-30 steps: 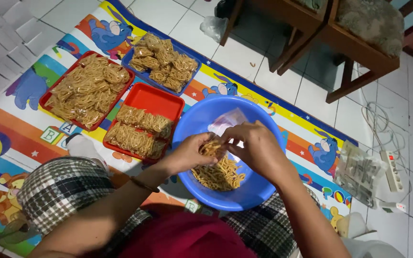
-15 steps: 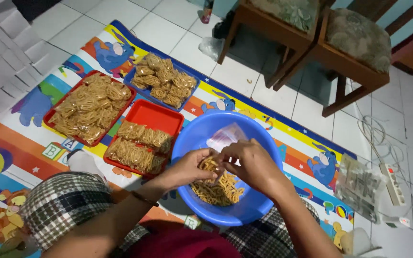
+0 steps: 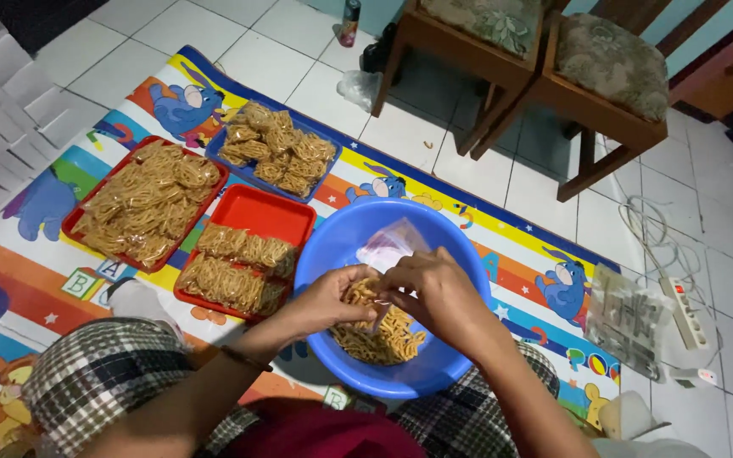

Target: Packaging small fried snacks into plastic bags from a bowl while sitting on the floor

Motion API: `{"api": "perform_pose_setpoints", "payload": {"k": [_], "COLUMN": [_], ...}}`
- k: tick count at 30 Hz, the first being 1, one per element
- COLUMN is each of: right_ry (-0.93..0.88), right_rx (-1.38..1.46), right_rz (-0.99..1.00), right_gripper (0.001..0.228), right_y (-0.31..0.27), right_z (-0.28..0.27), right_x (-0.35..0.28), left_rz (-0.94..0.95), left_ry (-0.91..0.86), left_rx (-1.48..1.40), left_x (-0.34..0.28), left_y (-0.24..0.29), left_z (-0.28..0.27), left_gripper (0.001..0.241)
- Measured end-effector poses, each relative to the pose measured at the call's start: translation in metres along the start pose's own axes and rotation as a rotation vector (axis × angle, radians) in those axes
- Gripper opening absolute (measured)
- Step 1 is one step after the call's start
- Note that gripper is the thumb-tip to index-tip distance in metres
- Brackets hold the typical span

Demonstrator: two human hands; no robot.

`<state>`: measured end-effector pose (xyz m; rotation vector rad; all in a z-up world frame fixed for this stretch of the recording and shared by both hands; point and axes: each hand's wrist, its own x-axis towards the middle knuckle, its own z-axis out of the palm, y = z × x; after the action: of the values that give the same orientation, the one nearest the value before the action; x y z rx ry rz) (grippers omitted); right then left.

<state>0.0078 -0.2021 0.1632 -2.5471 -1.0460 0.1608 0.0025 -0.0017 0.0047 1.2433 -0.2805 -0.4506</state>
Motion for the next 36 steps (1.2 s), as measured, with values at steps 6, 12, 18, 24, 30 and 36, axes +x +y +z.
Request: {"api": "perform_pose_setpoints", "payload": {"k": [6, 12, 18, 24, 30, 36], "right_ry": [0.040, -0.008, 0.021, 0.093, 0.056, 0.037], "right_rx": [0.042, 0.008, 0.025, -0.086, -0.004, 0.028], "right_rz": [0.030, 0.006, 0.034, 0.058, 0.055, 0.047], "right_gripper": [0.007, 0.007, 0.012, 0.018, 0.013, 0.013], "right_y": [-0.008, -0.019, -0.026, -0.018, -0.019, -0.011], "right_z": [-0.004, -0.010, -0.015, -0.009, -0.003, 0.009], "right_x": [-0.005, -0.004, -0.008, -0.010, -0.007, -0.004], "left_rz": [0.020, 0.050, 0.020, -0.037, -0.028, -0.011], "left_ry": [0.010, 0.012, 0.034, 0.067, 0.096, 0.079], "left_rx": [-0.011, 0.003, -0.032, -0.054, -0.056, -0.041], "left_x": [-0.001, -0.010, -0.013, -0.018, -0.012, -0.010], "left_y": [-0.001, 0.017, 0.014, 0.032, 0.008, 0.012], "left_z": [0.001, 0.007, 0.011, 0.021, 0.012, 0.014], "left_gripper": [0.044, 0.038, 0.029, 0.031, 0.035, 0.030]}}
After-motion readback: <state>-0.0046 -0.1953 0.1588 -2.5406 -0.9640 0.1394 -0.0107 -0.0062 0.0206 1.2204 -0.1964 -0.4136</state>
